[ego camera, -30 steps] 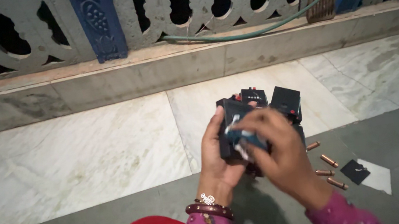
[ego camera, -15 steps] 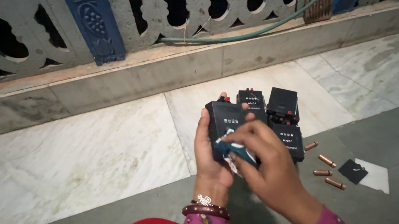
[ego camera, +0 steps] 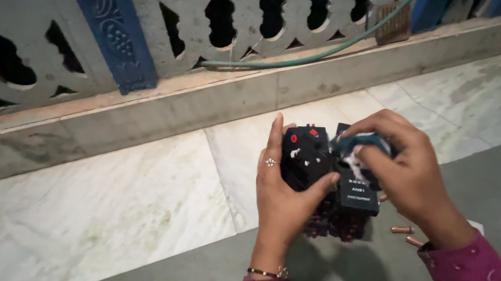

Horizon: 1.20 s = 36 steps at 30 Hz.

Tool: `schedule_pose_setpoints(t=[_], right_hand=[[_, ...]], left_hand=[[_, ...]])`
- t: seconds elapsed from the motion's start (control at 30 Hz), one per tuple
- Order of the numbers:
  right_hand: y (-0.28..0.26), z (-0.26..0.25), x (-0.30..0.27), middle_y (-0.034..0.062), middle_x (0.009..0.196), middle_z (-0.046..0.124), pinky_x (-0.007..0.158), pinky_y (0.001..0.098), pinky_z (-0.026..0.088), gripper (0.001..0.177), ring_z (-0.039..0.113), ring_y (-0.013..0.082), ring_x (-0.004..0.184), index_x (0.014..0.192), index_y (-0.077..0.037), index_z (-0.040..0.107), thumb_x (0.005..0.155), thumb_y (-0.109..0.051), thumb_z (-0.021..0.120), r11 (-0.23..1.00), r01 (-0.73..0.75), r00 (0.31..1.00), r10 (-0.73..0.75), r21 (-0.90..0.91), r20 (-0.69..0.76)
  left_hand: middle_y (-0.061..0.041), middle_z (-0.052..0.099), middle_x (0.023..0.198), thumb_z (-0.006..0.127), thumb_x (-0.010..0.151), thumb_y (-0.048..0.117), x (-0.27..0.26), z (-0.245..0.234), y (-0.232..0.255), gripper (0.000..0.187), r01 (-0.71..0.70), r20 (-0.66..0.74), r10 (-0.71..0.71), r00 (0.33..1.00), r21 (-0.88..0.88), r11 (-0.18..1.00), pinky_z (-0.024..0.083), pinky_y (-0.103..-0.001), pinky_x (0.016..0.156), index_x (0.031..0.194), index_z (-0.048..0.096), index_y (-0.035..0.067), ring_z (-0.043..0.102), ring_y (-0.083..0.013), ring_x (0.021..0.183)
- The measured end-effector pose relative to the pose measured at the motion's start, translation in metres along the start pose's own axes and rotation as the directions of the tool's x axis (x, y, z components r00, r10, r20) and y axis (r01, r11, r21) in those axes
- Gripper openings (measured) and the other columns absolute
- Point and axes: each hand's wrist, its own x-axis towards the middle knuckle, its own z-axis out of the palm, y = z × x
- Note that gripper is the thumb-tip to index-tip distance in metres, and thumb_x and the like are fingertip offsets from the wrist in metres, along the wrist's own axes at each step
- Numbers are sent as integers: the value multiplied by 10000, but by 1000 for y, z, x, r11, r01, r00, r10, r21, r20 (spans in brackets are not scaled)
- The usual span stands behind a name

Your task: The person sits on the floor and removes batteries from small black boxes, wipes the boxes with a cloth, then inserts new batteries into the boxes and closes them.

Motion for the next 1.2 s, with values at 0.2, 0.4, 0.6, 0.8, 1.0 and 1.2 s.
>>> schedule_pose_setpoints(t=[0.2,0.4,0.6,0.8,1.0,1.2], right_hand=[[-23,4,-2,94,921,656,781,311,516,226,666,204,853,948,14,703,765,-51,587,990,86,992,-74,-110,105],[-28,6,0,106,905,654,776,345,517,218,664,255,844,933,-5,705,740,-66,624,971,88,993,-69,-223,95],[-21,11,-4,105,921,643,826,378,505,267,645,292,914,957,-35,726,692,-52,704,928,226,971,-192,-298,139],[-2,14,-15,104,963,651,831,374,502,222,637,272,947,1000,-30,730,785,-38,677,941,106,990,-130,-322,-52],[34,40,-25,0,900,644,549,220,473,213,606,70,724,1166,-88,619,968,-163,596,710,-453,860,507,539,55],[43,49,-30,-20,875,627,459,183,433,275,557,28,675,1181,-119,624,914,-144,685,757,-464,855,518,460,9]], left_hand=[[-100,591,1452,825,636,88,-2,-3,12,1076,-241,-38,262,964,287,927,369,-450,1183,1597,345,120,555,-316,1328],[-118,576,1430,812,659,106,-4,-3,13,1052,-304,-19,330,944,338,891,348,-475,1177,1599,340,110,522,-320,1314],[-83,598,1304,856,673,173,-7,3,10,1078,-244,-61,301,952,445,862,330,-485,1143,1605,319,102,536,-288,1230],[-88,608,1255,870,667,192,-9,8,10,1097,-151,-85,219,972,488,860,343,-480,1088,1606,308,98,533,-290,1189],[-124,622,1251,860,696,194,-10,19,14,1067,-51,-193,188,963,555,831,373,-492,1032,1593,293,78,548,-311,1141],[-195,603,1307,835,760,219,-12,18,21,1086,-123,-123,224,967,547,828,384,-510,1024,1606,185,18,575,-357,1139]])
